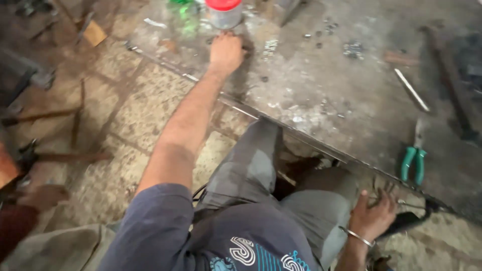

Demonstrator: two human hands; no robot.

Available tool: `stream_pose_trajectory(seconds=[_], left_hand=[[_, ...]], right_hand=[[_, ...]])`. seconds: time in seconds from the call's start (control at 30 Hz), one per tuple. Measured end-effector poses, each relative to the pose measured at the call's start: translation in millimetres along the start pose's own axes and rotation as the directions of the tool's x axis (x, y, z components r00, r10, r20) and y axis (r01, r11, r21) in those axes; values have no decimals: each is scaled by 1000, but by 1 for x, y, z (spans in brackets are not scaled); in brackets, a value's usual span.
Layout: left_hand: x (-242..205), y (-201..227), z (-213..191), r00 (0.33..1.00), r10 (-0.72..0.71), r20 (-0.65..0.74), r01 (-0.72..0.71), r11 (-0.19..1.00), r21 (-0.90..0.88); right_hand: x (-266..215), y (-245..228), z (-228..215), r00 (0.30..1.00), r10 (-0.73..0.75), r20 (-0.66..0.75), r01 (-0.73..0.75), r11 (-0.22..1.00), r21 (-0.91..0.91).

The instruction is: Weld nuts to a metal surface and inspect them using pliers.

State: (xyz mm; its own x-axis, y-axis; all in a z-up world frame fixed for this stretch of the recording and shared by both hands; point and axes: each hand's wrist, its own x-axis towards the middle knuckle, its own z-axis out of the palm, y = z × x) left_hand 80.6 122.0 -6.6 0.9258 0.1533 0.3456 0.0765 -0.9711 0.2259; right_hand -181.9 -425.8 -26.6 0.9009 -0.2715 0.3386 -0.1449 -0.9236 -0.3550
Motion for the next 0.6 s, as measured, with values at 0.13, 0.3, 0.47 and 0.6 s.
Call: stream_pose_trajectory(seconds=[0.13, 0.3, 0.47, 0.6], left_hand=[[6, 0, 6, 996, 29, 88, -36, 996, 85], [5, -18, 13, 999, 27, 46, -33, 991, 131], [-11, 3, -36, 986, -13, -164, 1, 997, -74], [-55, 83, -83, 970, -242, -2, 209, 841, -499]], right_hand=[[-6, -16, -14, 998, 59, 22, -61, 994, 87], [-5, -23, -14, 1000, -24, -10, 26, 982, 188], [-2, -45, -9, 998, -58, 39, 43, 948, 314], [-1, -75, -12, 994, -107, 7, 100, 943, 316]])
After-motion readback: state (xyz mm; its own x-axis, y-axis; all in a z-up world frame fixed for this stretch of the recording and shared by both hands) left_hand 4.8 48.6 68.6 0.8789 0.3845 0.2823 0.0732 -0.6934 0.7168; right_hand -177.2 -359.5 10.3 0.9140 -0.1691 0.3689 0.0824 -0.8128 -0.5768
